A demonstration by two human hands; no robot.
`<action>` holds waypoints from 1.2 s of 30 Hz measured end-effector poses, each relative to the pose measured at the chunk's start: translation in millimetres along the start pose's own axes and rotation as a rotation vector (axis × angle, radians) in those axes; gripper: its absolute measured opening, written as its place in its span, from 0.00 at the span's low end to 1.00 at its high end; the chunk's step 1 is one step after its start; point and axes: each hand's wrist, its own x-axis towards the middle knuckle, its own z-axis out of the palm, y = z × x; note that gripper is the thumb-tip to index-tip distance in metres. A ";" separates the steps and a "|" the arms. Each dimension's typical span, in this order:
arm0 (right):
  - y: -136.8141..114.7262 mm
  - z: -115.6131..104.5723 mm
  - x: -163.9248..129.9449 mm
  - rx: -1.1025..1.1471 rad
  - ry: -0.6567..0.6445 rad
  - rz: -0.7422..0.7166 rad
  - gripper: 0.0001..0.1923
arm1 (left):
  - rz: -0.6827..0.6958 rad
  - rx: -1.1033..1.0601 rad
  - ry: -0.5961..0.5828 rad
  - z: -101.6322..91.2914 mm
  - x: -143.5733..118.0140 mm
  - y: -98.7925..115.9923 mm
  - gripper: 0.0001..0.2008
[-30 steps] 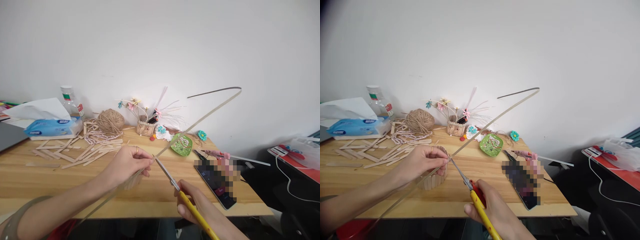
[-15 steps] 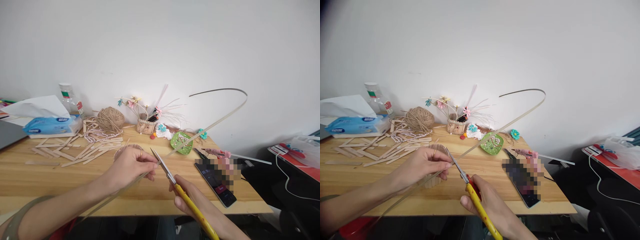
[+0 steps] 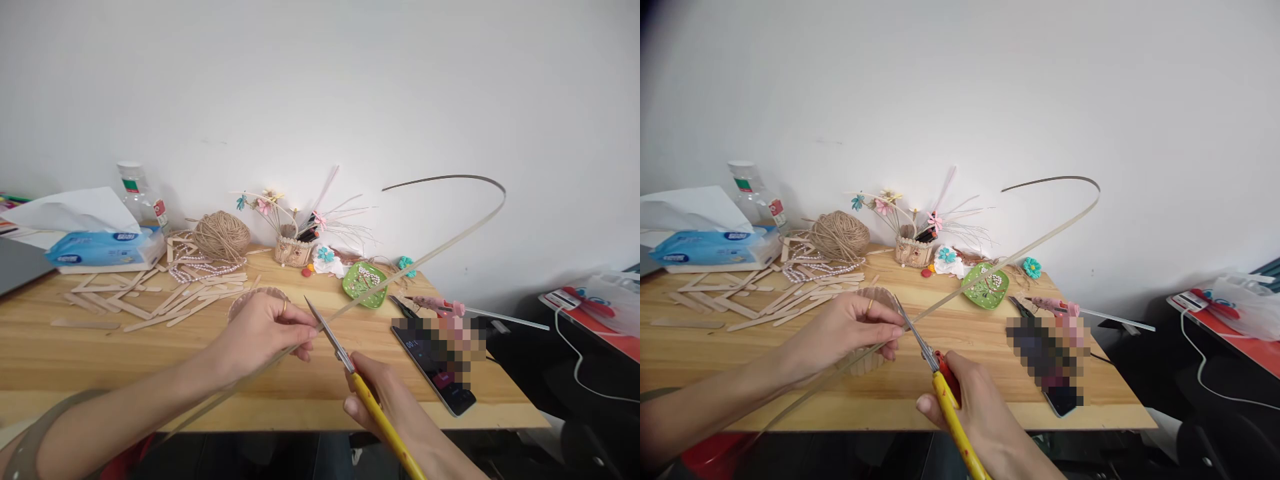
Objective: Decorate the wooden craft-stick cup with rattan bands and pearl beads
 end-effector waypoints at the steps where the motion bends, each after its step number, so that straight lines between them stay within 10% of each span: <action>1: 1.1 0.6 0.4 0.000 0.006 0.001 0.22 | -0.001 -0.017 -0.003 0.3 0.0 0.1 0.10; 8: 17.2 0.5 7.1 -0.009 0.049 0.055 0.19 | 0.004 -0.063 -0.025 -2.1 -2.8 1.2 0.08; 13: 52.5 4.7 31.8 -0.407 0.345 0.177 0.11 | -0.085 -0.121 -0.043 -7.1 -6.5 6.8 0.08; 20: 76.1 9.5 51.2 -0.636 0.358 -0.040 0.14 | 0.018 0.155 -0.048 -13.5 -13.7 20.8 0.10; 23: 43.7 15.7 37.3 -0.282 0.341 -0.236 0.15 | 0.002 0.045 -0.127 -13.1 -17.4 31.4 0.10; 26: 3.9 30.7 20.0 0.437 0.038 -0.420 0.22 | 0.066 -0.076 -0.143 -9.7 -20.4 41.9 0.07; 29: -19.2 36.7 9.8 0.898 -0.069 -0.378 0.21 | 0.165 -0.106 -0.064 -11.6 -22.6 44.2 0.07; 32: -17.7 8.2 3.7 0.760 0.131 -0.171 0.18 | 0.196 -0.035 -0.034 -26.5 -26.0 33.5 0.13; 36: 3.7 -73.7 -18.9 -0.029 0.427 -0.150 0.18 | 0.251 0.453 -0.092 -57.1 -30.8 6.5 0.15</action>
